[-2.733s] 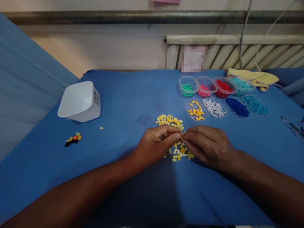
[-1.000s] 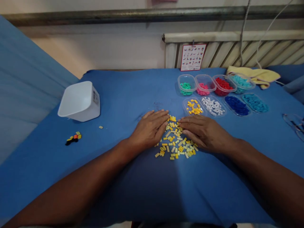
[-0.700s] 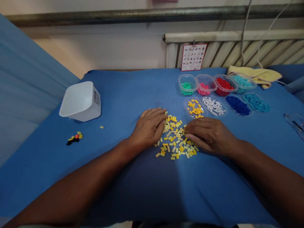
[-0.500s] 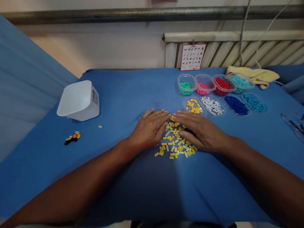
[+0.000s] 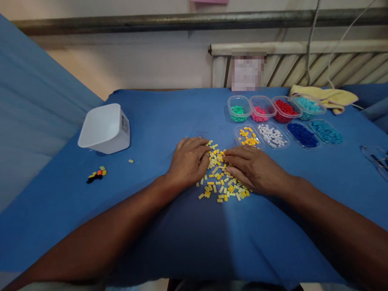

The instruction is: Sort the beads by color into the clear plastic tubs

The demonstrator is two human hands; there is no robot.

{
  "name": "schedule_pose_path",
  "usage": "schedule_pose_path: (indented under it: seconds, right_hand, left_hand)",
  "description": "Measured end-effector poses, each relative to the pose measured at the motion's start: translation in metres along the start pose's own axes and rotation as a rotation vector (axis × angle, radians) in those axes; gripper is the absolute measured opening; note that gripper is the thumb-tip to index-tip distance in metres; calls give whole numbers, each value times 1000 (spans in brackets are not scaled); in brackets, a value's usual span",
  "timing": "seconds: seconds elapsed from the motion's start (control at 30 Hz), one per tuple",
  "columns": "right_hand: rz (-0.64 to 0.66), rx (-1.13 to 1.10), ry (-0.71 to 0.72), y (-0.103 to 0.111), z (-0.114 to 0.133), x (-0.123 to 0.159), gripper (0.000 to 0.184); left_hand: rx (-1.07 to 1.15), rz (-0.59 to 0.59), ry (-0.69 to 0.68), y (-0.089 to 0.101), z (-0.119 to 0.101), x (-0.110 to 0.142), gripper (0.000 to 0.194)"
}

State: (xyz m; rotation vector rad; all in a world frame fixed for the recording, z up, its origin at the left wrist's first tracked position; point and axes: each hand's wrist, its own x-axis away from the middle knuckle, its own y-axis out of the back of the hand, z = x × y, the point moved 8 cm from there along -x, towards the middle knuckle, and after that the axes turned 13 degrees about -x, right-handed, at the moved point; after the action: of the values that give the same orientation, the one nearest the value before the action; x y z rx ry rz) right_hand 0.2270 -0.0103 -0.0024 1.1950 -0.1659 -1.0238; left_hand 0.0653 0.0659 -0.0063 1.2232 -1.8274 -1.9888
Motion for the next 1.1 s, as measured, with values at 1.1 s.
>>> schedule_pose_path:
  seconds: [1.1]
  right_hand:
    - [-290, 101, -124, 45, -31, 27, 29]
  left_hand:
    - [89, 40, -196, 11, -25, 0, 28]
